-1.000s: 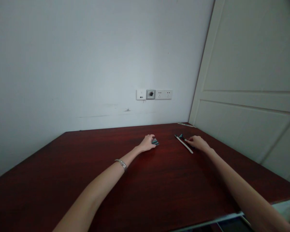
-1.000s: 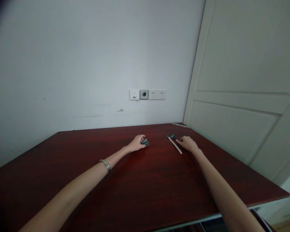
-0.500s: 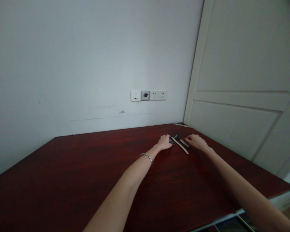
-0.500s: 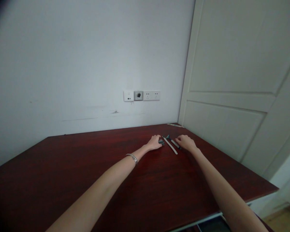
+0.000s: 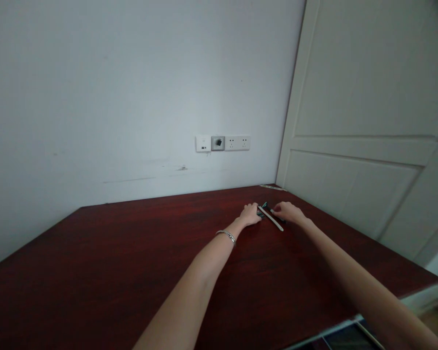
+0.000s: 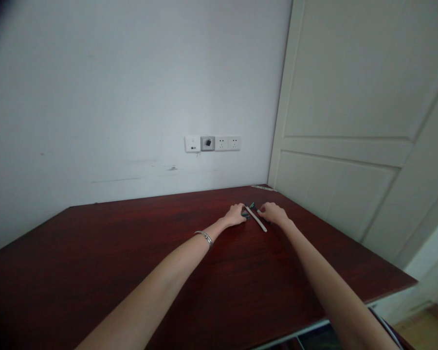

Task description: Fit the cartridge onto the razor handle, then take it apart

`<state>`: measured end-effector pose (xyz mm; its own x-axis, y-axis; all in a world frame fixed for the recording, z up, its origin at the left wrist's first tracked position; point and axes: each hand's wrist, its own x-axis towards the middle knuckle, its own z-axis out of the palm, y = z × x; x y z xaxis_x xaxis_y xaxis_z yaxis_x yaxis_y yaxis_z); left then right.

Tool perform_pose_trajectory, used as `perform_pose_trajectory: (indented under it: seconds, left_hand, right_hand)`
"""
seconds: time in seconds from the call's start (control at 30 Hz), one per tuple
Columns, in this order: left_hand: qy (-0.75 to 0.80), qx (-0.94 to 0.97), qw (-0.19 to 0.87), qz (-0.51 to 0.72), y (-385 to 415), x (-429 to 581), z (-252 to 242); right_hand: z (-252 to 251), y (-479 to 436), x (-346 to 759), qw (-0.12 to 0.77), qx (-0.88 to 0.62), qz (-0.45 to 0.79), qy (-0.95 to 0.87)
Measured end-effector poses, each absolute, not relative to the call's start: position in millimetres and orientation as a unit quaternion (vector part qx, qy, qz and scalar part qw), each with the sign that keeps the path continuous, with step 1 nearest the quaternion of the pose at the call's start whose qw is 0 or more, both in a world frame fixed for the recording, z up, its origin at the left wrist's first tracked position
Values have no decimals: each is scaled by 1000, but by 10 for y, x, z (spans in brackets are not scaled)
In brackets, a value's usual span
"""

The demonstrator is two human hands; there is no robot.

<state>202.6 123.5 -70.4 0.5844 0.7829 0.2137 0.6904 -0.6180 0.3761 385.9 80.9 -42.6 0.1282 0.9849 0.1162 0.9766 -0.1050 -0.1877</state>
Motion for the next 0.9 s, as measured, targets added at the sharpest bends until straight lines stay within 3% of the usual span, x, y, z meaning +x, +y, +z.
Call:
perform_pose_trajectory:
  seconds: [0.6,0.9]
  left_hand:
    - [426,867,146,214,1140,1917,-660]
    - [473,847,138,199,1055,1022,-433]
  right_hand:
    - [-482,791,3768,114,-761,-1,-639]
    - [-264,757,3456,138,-742,-67,-652]
